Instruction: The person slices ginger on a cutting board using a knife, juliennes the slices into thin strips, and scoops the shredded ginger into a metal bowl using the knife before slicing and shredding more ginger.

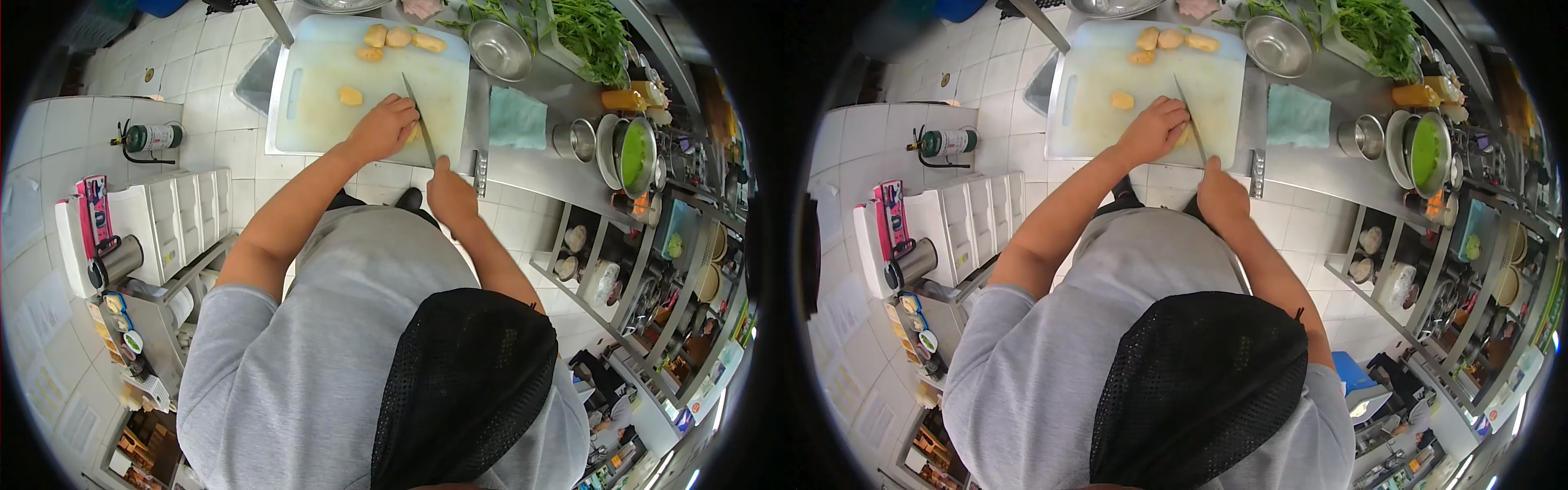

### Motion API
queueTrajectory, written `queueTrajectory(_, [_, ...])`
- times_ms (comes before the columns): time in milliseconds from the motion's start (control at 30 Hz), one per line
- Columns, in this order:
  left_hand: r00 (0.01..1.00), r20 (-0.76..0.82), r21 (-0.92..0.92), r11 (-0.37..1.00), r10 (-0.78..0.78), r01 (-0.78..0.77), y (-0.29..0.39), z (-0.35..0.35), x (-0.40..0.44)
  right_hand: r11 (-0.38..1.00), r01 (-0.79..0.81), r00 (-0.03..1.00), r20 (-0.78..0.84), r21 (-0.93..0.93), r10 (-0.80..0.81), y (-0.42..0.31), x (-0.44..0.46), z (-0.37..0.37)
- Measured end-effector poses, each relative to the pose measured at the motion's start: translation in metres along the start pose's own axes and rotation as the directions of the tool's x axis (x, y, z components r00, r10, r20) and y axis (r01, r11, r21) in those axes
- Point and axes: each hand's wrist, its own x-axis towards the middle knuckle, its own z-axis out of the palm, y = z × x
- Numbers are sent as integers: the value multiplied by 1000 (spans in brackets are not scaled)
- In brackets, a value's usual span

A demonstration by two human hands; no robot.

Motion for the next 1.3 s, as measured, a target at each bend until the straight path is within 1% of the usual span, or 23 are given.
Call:
queueTrajectory(67, [999,34,-22,999,-26,27,0,-4,2,997,55,998,37,-51,-53,-8,6,-31])
queueTrajectory(133, [997,61,-39,998,-39,42,1,-9,7,997,66,997,43,-31,-65,-10,-2,-47])
queueTrajectory(200, [990,74,-64,990,-123,128,5,-11,9,998,52,996,81,-28,-49,-11,-24,-51])
queueTrajectory(233, [990,66,-64,990,-125,129,4,-9,9,1000,6,995,103,-13,-5,-12,-28,-44])
queueTrajectory(267, [996,30,-58,994,-87,88,4,-7,7,1000,10,995,103,-20,-8,-9,-22,-31])
queueTrajectory(333, [999,4,-57,997,-46,46,3,-2,4,999,-29,997,64,-17,30,-2,-10,-1])
queueTrajectory(367, [999,-14,-56,998,-33,32,1,-1,3,1000,22,1000,14,-22,-22,3,-3,6])
queueTrajectory(400, [999,-32,-54,998,-22,21,0,0,2,1000,19,1000,17,-19,-19,3,1,-1])
queueTrajectory(467, [999,-1,-68,996,-53,53,-3,-2,1,995,95,995,10,-14,-95,-4,3,-34])
queueTrajectory(500, [997,17,-77,994,-82,83,-4,-3,4,998,67,994,91,-8,-66,-11,-4,-56])
queueTrajectory(633, [994,25,-52,993,-108,109,-2,-4,5,1000,20,995,97,1,-20,-10,-23,-44])
queueTrajectory(700, [998,-45,-38,999,-34,32,-5,2,2,1000,20,998,63,-9,-19,2,-6,-4])
queueTrajectory(733, [998,-44,-40,999,-35,33,-4,2,3,1000,16,1000,28,-13,-15,-1,-3,0])
queueTrajectory(767, [999,-41,-36,999,-18,17,-4,1,3,998,57,998,0,-8,-57,2,2,-2])
queueTrajectory(833, [999,-32,-32,999,-3,2,-3,-2,2,997,81,996,24,-13,-81,-5,6,-35])
queueTrajectory(900, [996,23,-36,995,-90,91,-2,-5,5,994,106,992,70,-27,-104,-5,-3,-57])
queueTrajectory(933, [996,19,-36,996,-84,85,-1,-4,7,994,106,993,63,-30,-104,-5,-10,-56])
queueTrajectory(1033, [998,-34,-31,998,-49,48,-1,-2,3,1000,-28,993,115,-10,29,-7,-18,-26])
queueTrajectory(1067, [998,-52,-32,999,-34,32,-2,1,1,1000,-27,992,120,-12,28,-2,-14,-12])
queueTrajectory(1133, [998,-65,-36,999,-21,18,-4,3,1,999,46,999,17,10,-46,-3,-4,-4])
queueTrajectory(1167, [999,-48,-36,999,-21,19,-6,2,1,998,59,998,-2,-17,-59,1,4,-6])
queueTrajectory(1233, [1000,-16,-39,999,-13,12,-3,-1,0,997,75,997,32,1,-75,-6,-4,-40])
queueTrajectory(1300, [994,16,-43,993,-107,108,2,-7,5,993,116,992,49,-8,-115,-5,-12,-53])
